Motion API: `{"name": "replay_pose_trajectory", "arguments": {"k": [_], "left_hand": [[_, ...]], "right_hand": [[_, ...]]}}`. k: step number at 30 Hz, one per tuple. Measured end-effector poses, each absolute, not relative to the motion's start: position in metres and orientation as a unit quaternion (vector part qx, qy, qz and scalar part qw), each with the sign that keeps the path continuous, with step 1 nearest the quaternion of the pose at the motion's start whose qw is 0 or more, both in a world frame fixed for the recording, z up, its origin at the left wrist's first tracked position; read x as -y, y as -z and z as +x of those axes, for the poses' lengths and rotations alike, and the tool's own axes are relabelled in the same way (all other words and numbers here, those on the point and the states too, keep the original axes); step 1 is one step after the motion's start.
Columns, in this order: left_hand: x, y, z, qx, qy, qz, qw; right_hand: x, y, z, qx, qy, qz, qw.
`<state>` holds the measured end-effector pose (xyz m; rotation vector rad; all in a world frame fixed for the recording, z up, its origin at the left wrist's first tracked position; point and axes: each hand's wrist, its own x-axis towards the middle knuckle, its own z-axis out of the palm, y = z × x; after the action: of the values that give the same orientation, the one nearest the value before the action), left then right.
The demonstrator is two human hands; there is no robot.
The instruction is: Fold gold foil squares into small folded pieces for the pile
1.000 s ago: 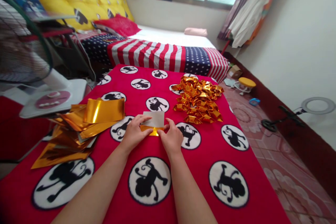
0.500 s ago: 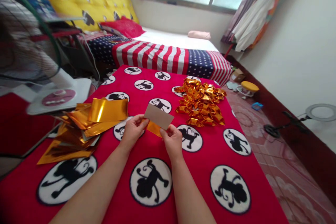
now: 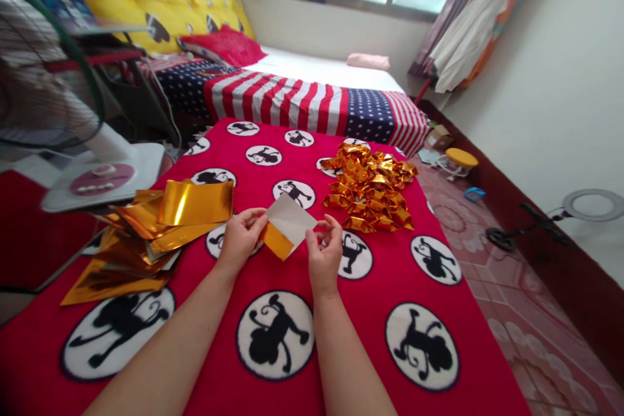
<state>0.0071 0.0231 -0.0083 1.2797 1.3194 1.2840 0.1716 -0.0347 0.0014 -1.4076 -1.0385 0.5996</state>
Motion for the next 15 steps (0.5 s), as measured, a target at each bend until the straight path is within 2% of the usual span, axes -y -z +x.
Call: {"name": "replay_pose_trajectory", "arguments": {"k": [3,9,15], "left_hand": [[-0.0206,0.0021,0.0089,-0.535,-0.533,0.462,0.464],[-0.0215,-0.0008,0.0087,-0.523,-0.557,0.427,0.484],[-0.0204,-0.0033,0.011,-0.506,-0.573,0.414,0.494]], "right_hand": [[0.0395,-0.0056,0.1727,0.512,-0.156,-0.612,0.583],[0.0437,-0.0117,0.1669,0.668,-0.129,-0.565,0.467],[0.0393,-0.0094,0.1662,0.67,-0.039,-0.548,0.499]]}}
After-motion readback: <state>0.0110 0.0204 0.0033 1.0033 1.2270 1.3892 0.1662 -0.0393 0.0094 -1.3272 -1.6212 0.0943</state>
